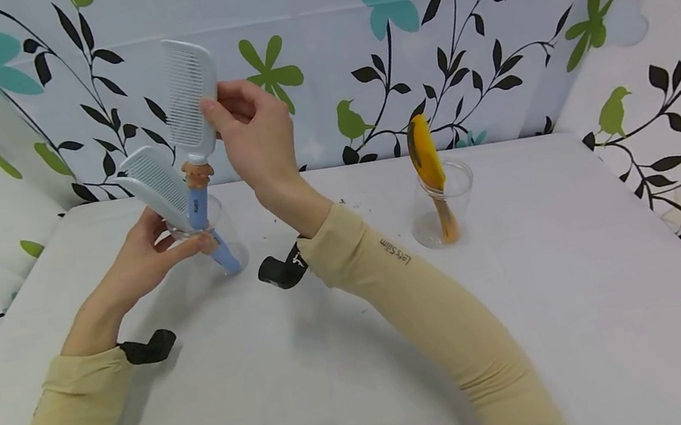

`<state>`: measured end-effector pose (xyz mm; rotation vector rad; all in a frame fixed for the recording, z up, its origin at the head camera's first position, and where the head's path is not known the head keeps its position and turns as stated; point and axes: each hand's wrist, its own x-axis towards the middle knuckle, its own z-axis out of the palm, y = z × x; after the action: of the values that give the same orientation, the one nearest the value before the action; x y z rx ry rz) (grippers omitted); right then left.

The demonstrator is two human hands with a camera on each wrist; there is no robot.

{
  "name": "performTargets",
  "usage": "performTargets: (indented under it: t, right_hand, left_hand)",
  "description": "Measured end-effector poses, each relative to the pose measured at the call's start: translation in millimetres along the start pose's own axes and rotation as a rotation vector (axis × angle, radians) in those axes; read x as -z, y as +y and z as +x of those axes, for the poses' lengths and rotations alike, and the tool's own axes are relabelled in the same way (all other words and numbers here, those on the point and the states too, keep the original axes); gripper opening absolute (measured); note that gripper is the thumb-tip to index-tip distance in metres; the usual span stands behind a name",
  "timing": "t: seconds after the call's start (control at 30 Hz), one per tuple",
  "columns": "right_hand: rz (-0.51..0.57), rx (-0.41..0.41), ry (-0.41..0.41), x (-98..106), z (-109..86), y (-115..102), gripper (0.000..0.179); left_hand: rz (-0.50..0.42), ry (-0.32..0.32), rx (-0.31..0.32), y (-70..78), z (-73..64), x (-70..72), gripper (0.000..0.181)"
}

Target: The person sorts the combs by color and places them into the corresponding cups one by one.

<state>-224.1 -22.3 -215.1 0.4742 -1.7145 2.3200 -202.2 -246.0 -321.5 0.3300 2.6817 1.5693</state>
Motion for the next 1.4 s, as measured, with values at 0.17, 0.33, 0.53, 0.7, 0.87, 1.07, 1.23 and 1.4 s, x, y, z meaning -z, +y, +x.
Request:
performTargets:
  t: [0.17, 0.33, 0.53, 0.7, 0.87, 1.07, 1.23, 1.4]
  right_hand:
    - [0.025, -0.004, 0.009, 3, 1.6, 2, 0.022]
    - [0.028, -0.02, 0.033, 5, 1.7, 2, 0.023]
    - [0.005, -0.021, 0.069, 5, 1.2, 5, 0.024]
    - [-0.027, 0.004, 0.043, 5, -0.3, 12, 0.024]
    - [-0.111, 0.054, -0.038, 2, -5.1, 20, 0.026]
    - [-0.242, 0.069, -0.127, -3, -10.1, 30, 0.024]
    - [-0.291, 0.07, -0.204, -6, -13.6, 36, 0.023]
    - [-0.31, 0.055, -0.238, -8, -16.0, 40, 0.026]
  left_hand:
    - [0.01, -0.001, 0.006, -0.5, 0.1, -0.3, 0.088]
    - [0.012, -0.007, -0.002, -0.9, 0.6, -1.1, 0.091]
    - [0.01, -0.012, -0.01, -0.2, -0.2, -1.6, 0.09]
    - [0.011, -0.003, -0.006, -0.1, 0.2, -1.7, 0.087]
    - [0.014, 0.002, 0.004, -0.4, 0.7, -2.0, 0.085]
    - [0.007, -0.001, 0.008, 0.3, -0.1, -2.0, 0.084]
    - [0.006, -0.011, -0.001, 0.6, -1.2, -0.9, 0.087]
    - [0.004, -0.019, -0.011, 0.6, -1.8, -0.1, 0.09]
